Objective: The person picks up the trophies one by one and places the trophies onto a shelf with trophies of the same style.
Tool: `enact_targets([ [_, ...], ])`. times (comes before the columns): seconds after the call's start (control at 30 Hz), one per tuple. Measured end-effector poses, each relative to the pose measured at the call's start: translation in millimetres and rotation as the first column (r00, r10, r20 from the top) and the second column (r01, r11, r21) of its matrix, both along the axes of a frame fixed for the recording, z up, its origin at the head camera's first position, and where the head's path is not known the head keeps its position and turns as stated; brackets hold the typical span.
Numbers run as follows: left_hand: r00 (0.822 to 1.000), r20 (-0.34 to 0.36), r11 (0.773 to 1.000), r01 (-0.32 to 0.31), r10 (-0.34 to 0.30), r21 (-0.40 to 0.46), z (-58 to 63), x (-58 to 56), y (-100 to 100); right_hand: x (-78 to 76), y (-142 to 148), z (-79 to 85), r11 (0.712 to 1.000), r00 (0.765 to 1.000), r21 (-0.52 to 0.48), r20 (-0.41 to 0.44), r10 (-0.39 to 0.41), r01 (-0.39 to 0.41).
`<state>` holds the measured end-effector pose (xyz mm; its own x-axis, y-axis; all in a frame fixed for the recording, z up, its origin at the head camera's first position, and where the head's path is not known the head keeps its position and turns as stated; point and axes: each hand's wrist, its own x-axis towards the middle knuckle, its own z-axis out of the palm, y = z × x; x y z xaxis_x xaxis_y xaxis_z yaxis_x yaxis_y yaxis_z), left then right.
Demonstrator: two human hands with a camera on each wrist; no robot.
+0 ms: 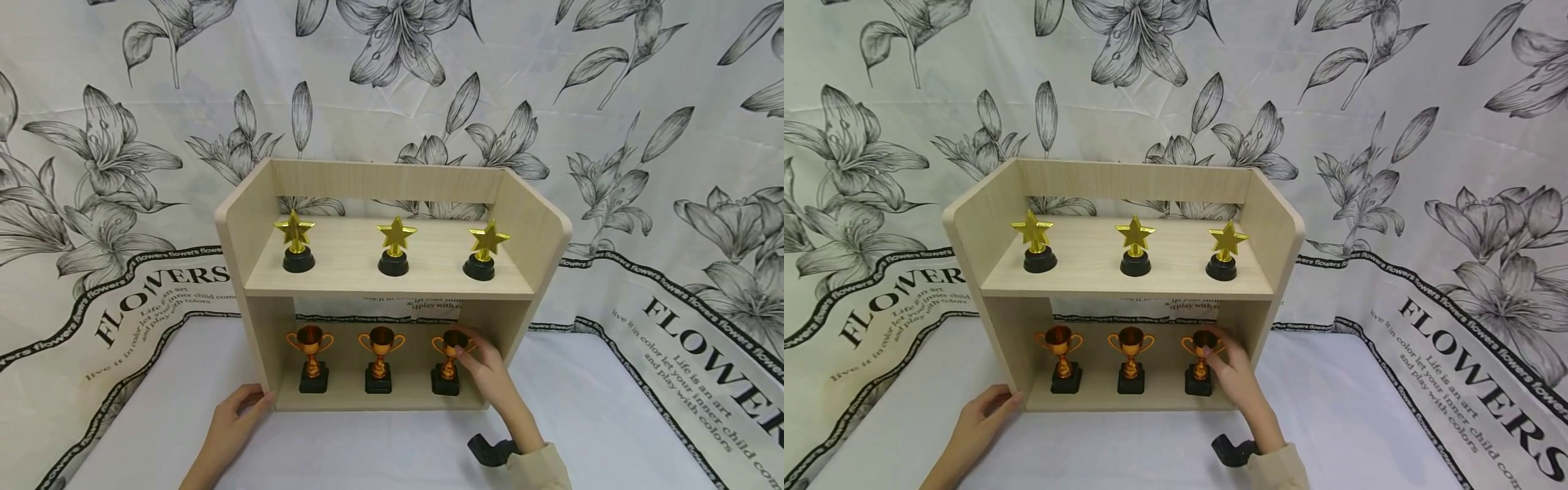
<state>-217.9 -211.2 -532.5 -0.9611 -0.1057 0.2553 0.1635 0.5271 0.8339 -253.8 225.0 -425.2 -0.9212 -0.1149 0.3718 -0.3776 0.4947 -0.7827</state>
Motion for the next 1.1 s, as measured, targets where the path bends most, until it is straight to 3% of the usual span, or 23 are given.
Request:
enact_targets([
  [0.4, 1.000, 0.010, 1.000, -0.007, 0.007, 0.003, -3.1, 0.6, -0.9, -1.1, -1.3, -0.4, 1.000, 1.000, -0.021, -0.012, 0.021, -0.021],
  [0.73, 1.000, -0.031, 0.999, 0.002, -0.001, 0.053, -2.9, 1.5, 2.8, 0.3, 2.2, -1.6, 0.999, 0.999, -0.027, -0.026, 0.024, -0.025],
  [1.1, 1.000, -0.008, 1.000, -0.013, 0.013, 0.009, -1.3, 0.4, 0.3, -0.8, -1.1, -1.4, 0.999, 0.999, -0.031, -0.041, 0.018, -0.019],
])
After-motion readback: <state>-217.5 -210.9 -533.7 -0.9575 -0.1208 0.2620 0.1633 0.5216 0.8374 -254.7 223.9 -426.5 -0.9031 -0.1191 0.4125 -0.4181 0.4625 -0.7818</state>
